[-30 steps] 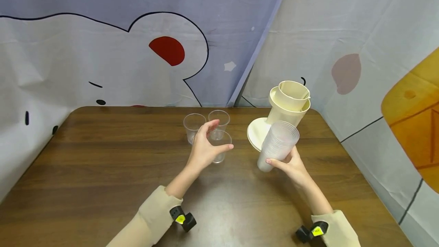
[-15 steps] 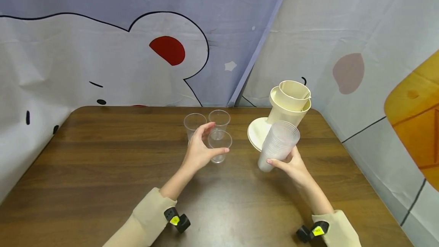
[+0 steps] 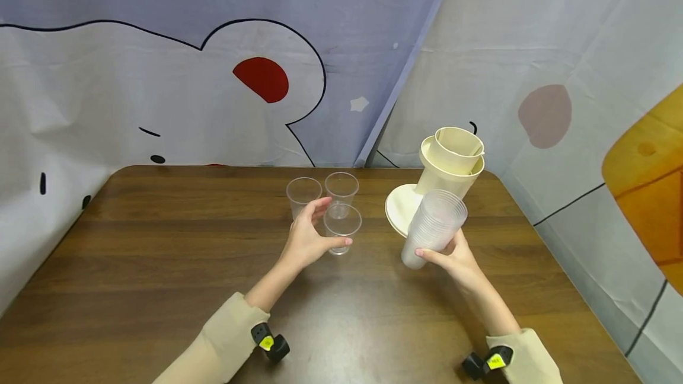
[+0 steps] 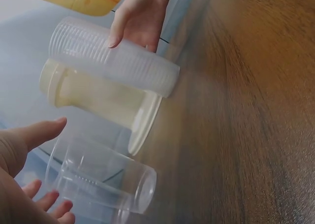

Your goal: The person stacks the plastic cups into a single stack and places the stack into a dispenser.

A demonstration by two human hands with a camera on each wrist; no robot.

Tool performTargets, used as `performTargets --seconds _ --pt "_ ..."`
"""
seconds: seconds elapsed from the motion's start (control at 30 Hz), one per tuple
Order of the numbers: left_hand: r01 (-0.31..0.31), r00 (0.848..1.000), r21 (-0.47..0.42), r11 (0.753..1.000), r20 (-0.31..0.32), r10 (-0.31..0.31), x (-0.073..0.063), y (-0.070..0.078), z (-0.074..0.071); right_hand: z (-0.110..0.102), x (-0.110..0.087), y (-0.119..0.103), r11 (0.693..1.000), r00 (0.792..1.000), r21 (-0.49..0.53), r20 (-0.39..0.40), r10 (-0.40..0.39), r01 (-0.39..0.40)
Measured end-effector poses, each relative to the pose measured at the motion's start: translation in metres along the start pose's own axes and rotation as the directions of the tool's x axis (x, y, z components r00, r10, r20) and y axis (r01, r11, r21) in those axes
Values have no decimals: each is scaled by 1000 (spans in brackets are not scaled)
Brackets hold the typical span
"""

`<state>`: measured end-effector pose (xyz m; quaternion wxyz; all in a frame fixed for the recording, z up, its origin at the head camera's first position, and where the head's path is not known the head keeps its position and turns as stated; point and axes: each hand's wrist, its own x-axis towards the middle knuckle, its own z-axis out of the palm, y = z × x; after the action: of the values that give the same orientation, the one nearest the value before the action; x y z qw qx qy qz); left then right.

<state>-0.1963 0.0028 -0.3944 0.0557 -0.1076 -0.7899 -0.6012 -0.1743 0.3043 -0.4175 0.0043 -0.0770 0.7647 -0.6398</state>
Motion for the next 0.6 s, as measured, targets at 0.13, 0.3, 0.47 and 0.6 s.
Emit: performTargets --seconds 0.13,0.3,0.47,0.6 --pt "16 1000 -11 1000 23 -16 2 -4 1 -1 0 1 1000 1000 1 8 -1 1" --pt "47 997 -14 999 56 -46 5 -7 3 0 0 2 1000 1000 3 1 11 -11" --pt "82 994 -21 996 76 -80 6 -9 5 1 0 2 1000 1000 7 1 5 -5" --pt "113 990 -44 993 84 -109 6 -10 5 1 0 1 1000 1000 6 7 -5 5"
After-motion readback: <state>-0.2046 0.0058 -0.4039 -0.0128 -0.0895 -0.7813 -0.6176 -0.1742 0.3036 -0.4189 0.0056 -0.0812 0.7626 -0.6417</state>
